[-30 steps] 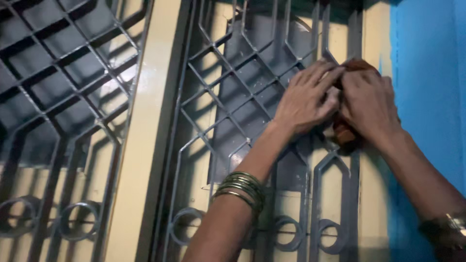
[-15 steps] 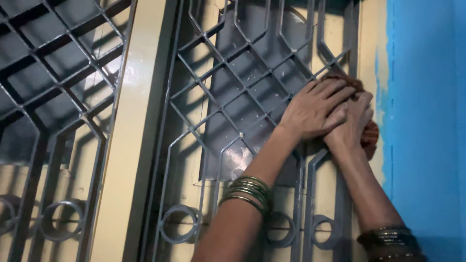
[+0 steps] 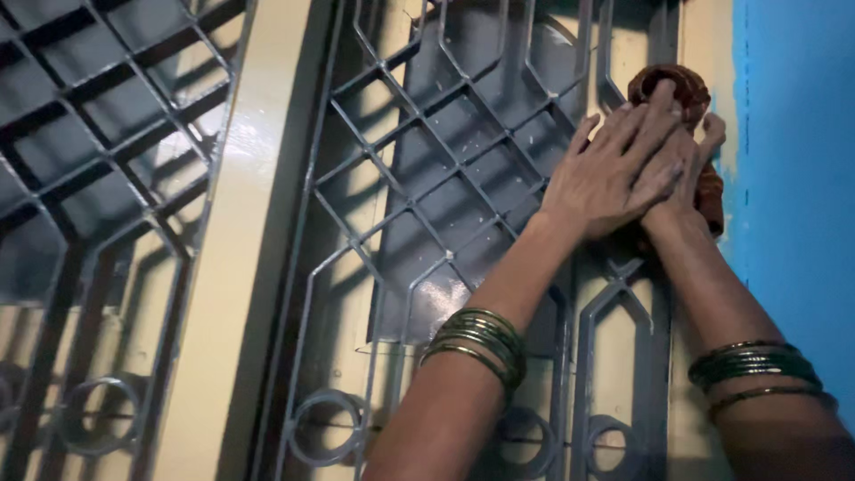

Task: The person uses a brown cloth to wipe and clean a metal window grille. They scrub the surface of the bars and the surrounding wall area with repetitive hand motions.

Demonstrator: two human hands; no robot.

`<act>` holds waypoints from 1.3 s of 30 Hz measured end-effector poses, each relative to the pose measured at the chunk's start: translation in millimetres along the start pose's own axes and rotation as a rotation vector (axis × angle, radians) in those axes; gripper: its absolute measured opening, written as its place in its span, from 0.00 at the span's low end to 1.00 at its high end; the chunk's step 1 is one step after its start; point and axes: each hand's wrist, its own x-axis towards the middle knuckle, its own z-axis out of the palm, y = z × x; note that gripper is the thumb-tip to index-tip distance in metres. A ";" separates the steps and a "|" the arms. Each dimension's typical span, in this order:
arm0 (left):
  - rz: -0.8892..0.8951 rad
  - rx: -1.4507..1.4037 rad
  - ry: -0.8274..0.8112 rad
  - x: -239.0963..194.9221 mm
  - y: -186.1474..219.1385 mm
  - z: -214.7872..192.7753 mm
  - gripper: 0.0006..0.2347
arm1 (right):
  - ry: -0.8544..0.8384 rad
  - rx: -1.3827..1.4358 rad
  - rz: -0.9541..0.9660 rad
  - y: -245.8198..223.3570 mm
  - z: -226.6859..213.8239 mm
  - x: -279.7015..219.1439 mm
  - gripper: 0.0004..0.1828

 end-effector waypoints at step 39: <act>0.056 -0.540 -0.380 -79.9 40.7 -90.8 0.24 | -0.814 -0.068 0.448 -76.1 -160.6 -90.9 0.24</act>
